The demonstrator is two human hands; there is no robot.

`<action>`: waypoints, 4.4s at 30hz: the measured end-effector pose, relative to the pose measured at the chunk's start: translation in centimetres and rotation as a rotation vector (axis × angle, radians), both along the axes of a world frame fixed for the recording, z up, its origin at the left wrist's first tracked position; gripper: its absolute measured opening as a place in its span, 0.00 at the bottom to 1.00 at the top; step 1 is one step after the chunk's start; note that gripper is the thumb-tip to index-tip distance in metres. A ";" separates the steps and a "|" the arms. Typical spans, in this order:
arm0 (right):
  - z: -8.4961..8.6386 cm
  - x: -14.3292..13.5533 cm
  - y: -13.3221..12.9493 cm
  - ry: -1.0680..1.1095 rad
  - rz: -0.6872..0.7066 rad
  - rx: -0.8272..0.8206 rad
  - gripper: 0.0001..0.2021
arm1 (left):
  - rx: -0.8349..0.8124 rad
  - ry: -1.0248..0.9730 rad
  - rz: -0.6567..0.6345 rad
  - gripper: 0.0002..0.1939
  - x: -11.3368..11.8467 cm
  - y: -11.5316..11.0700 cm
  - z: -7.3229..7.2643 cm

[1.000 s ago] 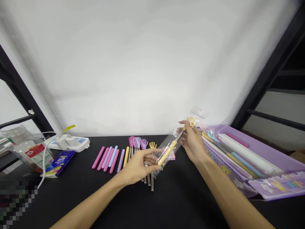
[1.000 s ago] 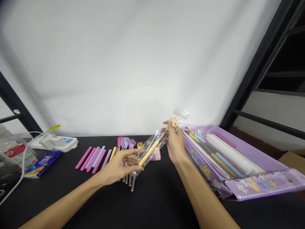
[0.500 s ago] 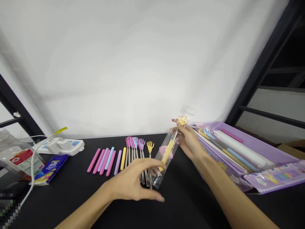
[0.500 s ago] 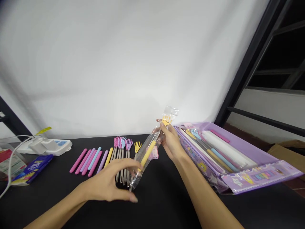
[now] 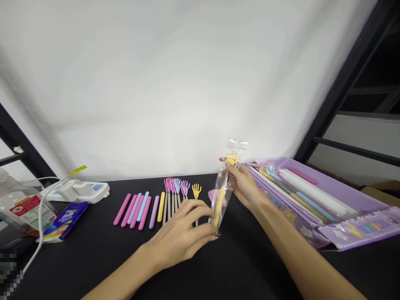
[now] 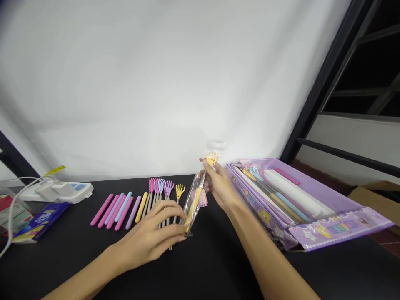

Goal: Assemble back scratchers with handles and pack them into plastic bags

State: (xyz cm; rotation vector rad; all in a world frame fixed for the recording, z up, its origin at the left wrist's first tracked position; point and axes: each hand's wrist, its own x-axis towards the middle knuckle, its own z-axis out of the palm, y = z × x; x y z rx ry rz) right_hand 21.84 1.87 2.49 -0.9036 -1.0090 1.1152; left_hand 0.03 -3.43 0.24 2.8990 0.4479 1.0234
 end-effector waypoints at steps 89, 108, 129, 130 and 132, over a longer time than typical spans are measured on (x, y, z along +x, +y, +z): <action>-2.8 4.2 1.4 -1.432 0.211 0.026 0.25 | -0.898 -0.356 0.115 0.35 -1.0 2.8 -1.7; -1.9 4.0 1.1 -1.411 0.131 0.109 0.22 | -1.002 -0.369 0.121 0.38 -1.1 2.5 -1.5; -0.7 -0.5 -0.5 -0.576 0.230 0.005 0.16 | -0.945 -0.551 0.295 0.10 -0.5 3.5 -2.1; -0.8 -0.6 -0.5 -0.571 0.236 0.012 0.15 | -0.943 -0.548 0.299 0.10 -0.5 3.5 -2.0; -0.7 -0.7 -0.6 -0.566 0.253 0.024 0.16 | -0.960 -0.524 0.298 0.13 -0.5 3.5 -1.8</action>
